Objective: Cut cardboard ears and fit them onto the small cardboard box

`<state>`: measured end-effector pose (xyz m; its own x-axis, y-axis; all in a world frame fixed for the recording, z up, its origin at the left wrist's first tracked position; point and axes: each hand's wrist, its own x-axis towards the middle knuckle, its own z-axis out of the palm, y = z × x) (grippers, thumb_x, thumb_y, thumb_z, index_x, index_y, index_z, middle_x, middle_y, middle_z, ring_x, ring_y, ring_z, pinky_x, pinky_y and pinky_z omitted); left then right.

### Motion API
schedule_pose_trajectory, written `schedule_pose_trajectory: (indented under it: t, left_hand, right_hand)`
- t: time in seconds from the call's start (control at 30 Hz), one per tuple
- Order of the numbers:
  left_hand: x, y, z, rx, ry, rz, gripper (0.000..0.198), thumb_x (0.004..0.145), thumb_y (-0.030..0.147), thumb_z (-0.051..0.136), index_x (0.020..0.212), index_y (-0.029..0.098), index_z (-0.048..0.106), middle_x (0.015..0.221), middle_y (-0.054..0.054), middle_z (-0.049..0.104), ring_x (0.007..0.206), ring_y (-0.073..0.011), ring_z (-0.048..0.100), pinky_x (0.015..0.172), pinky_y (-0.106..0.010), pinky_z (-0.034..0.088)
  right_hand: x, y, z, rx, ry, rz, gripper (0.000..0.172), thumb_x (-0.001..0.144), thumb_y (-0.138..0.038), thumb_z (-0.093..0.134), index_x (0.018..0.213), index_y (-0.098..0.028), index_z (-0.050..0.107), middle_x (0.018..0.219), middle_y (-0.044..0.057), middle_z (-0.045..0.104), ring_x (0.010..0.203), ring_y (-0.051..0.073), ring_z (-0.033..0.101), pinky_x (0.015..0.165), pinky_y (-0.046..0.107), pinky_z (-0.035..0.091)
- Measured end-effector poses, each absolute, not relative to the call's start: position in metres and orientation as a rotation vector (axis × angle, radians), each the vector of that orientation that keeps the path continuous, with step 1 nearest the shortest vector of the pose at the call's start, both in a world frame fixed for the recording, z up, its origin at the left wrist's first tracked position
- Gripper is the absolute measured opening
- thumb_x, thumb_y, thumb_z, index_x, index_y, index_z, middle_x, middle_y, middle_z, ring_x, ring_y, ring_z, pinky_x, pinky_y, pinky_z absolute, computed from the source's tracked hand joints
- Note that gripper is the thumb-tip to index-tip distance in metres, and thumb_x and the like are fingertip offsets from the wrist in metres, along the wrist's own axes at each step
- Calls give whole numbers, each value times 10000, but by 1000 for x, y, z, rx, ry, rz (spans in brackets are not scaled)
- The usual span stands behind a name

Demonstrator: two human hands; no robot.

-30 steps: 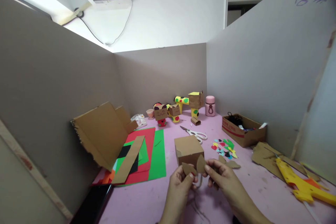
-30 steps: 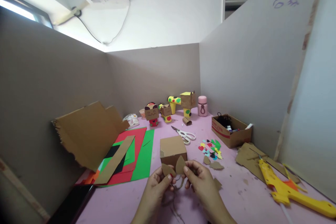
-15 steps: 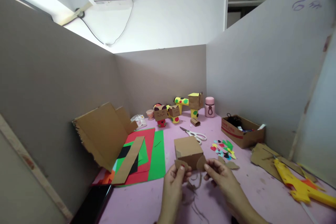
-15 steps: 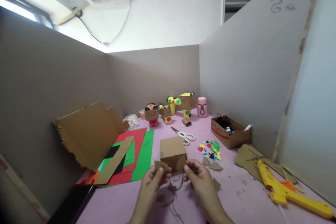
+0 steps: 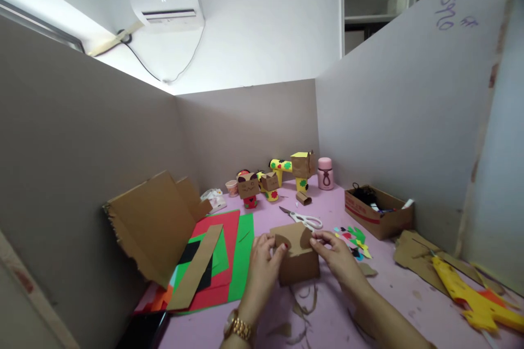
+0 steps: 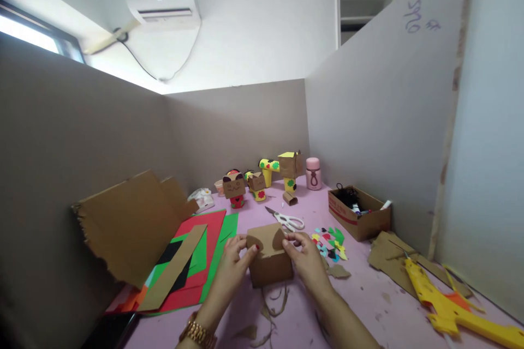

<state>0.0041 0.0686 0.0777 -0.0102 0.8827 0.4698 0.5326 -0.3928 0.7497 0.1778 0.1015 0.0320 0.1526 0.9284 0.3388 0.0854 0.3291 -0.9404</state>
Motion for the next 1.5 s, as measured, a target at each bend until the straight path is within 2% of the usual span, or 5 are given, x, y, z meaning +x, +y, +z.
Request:
schedule_pose_trajectory:
  t: [0.37,0.8,0.9,1.23,1.5]
  left_hand:
    - [2,68,65,2053,1497,1236,209,793,246,502,894,193,678,1068,-104,616,1045,-270,472,931,-411,350]
    - [-3,66,61,2048,1403,1231,262,823,247,471,1013,214,647,1130,-83,592,1113,-248,435,990,-405,315]
    - [-5,68,60,2026,1395,1240,252,824,264,468,974,216,665,1138,-84,597,1120,-248,440,996,-406,312]
    - [-8,73,63,1862,1433,1355,156,715,298,586,646,193,678,962,-124,678,982,-285,565,896,-421,392]
    - [-11,70,65,1816,1399,1356,131,699,291,606,624,205,670,957,-101,685,978,-270,583,886,-391,410]
  right_hand:
    - [179,99,27,-1044,-1380,773,182,706,-334,603,799,-188,658,813,51,614,789,230,566,698,317,435]
    - [180,91,26,-1065,-1400,730,163,718,-337,592,773,-203,667,795,35,635,748,215,574,630,290,421]
    - [180,89,28,-1071,-1397,721,155,720,-323,594,781,-201,669,792,36,631,741,215,573,589,280,407]
    - [178,86,29,-1087,-1368,727,207,732,-362,589,797,-184,673,825,59,668,764,234,597,628,302,433]
    - [179,89,26,-1094,-1360,715,218,707,-377,612,773,-185,691,798,58,666,762,240,591,635,310,437]
